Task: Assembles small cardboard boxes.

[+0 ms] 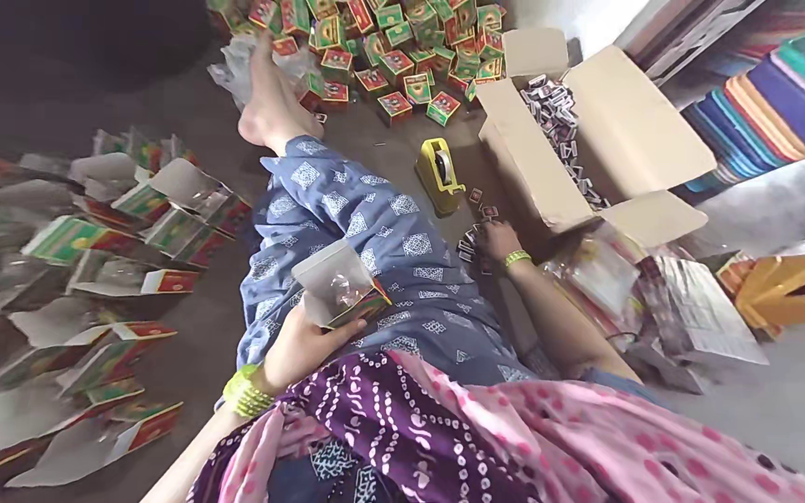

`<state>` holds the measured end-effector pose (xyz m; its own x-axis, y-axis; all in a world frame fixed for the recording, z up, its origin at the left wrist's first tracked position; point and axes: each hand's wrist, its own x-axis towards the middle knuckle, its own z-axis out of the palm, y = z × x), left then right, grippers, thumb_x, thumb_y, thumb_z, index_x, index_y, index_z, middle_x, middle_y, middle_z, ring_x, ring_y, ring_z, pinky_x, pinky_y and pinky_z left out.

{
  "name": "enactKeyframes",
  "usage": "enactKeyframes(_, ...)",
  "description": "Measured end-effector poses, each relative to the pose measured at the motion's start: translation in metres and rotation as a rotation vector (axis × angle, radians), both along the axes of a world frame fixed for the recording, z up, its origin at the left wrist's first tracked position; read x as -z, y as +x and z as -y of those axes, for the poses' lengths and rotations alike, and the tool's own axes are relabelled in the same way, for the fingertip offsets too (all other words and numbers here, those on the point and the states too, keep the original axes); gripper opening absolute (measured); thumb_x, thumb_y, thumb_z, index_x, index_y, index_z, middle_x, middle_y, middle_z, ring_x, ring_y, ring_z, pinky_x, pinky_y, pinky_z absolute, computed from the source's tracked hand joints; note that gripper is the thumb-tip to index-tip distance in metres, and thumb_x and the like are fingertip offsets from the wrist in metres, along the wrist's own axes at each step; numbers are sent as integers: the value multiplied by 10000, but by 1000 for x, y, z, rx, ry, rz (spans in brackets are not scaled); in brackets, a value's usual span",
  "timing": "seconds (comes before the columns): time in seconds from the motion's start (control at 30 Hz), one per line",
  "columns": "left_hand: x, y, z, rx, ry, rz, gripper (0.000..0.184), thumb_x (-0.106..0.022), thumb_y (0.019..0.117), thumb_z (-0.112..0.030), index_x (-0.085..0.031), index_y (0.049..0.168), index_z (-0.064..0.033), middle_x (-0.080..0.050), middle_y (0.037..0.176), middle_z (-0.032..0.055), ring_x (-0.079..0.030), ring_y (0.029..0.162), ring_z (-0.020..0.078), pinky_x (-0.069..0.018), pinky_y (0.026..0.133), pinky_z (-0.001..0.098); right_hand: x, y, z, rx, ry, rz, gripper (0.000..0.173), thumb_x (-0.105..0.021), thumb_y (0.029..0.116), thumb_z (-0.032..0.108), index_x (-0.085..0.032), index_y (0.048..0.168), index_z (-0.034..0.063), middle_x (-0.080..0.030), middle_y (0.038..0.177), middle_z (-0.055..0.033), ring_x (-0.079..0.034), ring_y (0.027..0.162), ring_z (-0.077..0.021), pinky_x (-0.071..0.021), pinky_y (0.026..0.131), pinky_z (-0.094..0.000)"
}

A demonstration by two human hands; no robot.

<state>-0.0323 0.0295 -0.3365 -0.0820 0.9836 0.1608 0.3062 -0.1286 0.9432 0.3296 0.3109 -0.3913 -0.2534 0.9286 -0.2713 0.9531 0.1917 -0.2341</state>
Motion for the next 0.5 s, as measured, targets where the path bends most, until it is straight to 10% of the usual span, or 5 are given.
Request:
enactKeyframes(0.27, -16, 7, -45, -39, 156, 329, 807, -839, 806, -105, -375, 1435, 93, -668, 1270, 147, -669, 1175, 238, -572, 1032, 430, -8, -13, -15, 82, -19, 63, 415, -592, 997, 214, -604, 1364, 20, -615, 1330, -290, -576, 1267, -467, -449, 1058, -644)
enactKeyframes(0.5, 14, 9, -58, -167, 214, 241, 818, -882, 770, -112, -398, 1391, 110, -680, 1231, 150, -679, 1153, 206, -573, 1033, 401, -69, -68, 34, -70, 315, -708, 347, -608, 1021, 169, -648, 1348, 58, -654, 1279, -187, -682, 1102, -238, -578, 960, -391)
